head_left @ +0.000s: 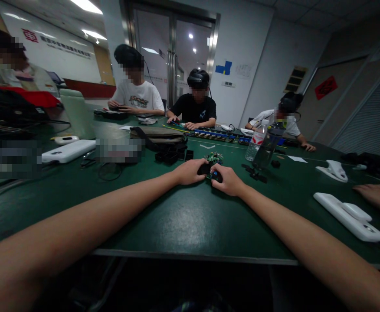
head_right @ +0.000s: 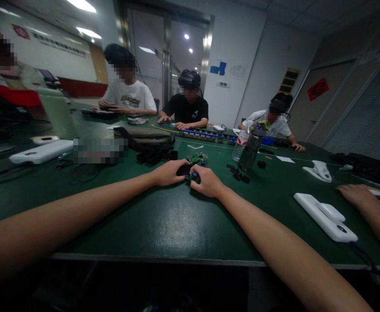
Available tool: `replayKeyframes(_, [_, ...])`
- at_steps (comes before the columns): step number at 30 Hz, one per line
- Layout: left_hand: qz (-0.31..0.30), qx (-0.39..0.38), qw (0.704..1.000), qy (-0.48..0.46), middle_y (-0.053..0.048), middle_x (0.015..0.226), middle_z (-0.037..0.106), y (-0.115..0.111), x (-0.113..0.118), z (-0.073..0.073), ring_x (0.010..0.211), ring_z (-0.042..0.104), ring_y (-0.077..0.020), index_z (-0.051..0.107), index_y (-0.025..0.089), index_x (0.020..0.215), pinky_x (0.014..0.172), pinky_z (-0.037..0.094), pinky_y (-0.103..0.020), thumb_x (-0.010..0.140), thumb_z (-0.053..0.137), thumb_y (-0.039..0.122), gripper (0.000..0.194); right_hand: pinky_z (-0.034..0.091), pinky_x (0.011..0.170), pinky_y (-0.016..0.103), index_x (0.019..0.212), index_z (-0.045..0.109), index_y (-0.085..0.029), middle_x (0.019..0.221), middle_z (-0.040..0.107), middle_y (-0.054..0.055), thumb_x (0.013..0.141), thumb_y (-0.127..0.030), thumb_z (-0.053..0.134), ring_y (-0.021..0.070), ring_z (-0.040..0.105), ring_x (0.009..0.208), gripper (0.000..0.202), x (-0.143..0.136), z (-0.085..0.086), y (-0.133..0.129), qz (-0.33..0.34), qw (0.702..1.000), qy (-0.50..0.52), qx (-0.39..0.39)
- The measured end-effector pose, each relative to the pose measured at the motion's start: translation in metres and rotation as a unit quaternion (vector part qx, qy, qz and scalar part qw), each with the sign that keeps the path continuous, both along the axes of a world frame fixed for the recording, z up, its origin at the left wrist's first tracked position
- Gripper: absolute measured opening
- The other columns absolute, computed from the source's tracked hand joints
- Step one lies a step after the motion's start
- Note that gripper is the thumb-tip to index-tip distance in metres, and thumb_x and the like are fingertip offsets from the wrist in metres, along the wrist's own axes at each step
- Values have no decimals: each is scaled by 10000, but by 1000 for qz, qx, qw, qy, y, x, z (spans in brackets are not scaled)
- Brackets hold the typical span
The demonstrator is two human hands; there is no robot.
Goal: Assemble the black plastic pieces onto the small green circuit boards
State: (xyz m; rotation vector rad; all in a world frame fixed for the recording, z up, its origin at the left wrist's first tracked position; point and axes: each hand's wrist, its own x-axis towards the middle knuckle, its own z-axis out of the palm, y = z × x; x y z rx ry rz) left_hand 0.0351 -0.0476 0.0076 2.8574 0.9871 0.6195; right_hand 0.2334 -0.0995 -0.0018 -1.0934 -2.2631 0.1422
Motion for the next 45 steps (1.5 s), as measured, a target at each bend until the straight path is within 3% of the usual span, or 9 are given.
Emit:
replayKeyframes(6, [12, -8, 999, 29, -137, 1202, 659, -4, -5, 1, 1096, 639, -265, 520, 140, 1251, 938, 483, -348, 839, 587, 320, 454, 364, 664, 232, 934, 568, -186, 718, 554, -26, 745, -219, 616, 123, 479, 637, 197, 2, 3, -4, 6, 1000, -8, -21])
replayKeyframes(18, [-14, -3, 998, 55, -107, 1189, 666, -7, -12, 5, 1077, 644, -241, 513, 177, 1255, 922, 478, -320, 869, 564, 391, 445, 353, 611, 213, 970, 591, -175, 673, 530, -59, 753, -198, 675, 94, 473, 588, 233, 12, 15, -5, 1, 997, -34, -65])
replayKeyframes(26, [8, -25, 996, 80, -77, 1015, 719, -7, -13, 8, 894, 691, -224, 537, 192, 1196, 751, 492, -280, 870, 546, 466, 426, 381, 610, 214, 1027, 608, -182, 771, 610, -38, 732, -227, 741, 86, 509, 596, 326, 14, 15, -2, -14, 995, -30, -94])
replayKeyframes(32, [36, -11, 992, 117, -88, 1012, 725, -10, -13, 12, 868, 697, -235, 472, 197, 1301, 736, 488, -289, 873, 530, 515, 536, 425, 640, 234, 1067, 618, -170, 875, 682, 12, 752, -298, 747, 103, 559, 638, 364, 20, 23, -3, -16, 996, -10, -92])
replayKeyframes(35, [38, -11, 992, 122, -102, 1053, 718, -10, -13, 12, 890, 694, -244, 472, 201, 1311, 757, 488, -301, 877, 519, 526, 544, 444, 689, 257, 1024, 644, -160, 828, 689, 24, 855, -305, 626, 126, 587, 685, 224, 31, 29, -2, -54, 998, 16, -43])
replayKeyframes(38, [39, -13, 991, 124, -98, 1036, 720, -8, -13, 12, 887, 693, -242, 478, 206, 1312, 762, 486, -301, 874, 519, 535, 549, 467, 763, 292, 970, 671, -157, 854, 702, 43, 865, -242, 584, 154, 620, 760, 161, 43, 29, 3, -89, 996, 3, -16])
replayKeyframes(45, [33, -18, 993, 114, -82, 962, 732, -6, -14, 11, 829, 694, -232, 527, 203, 1260, 737, 485, -293, 860, 540, 510, 504, 437, 1009, 418, 1088, 688, -175, 1172, 690, 112, 821, -204, 654, 259, 618, 1121, 271, 43, 21, 6, -80, 989, -111, -56])
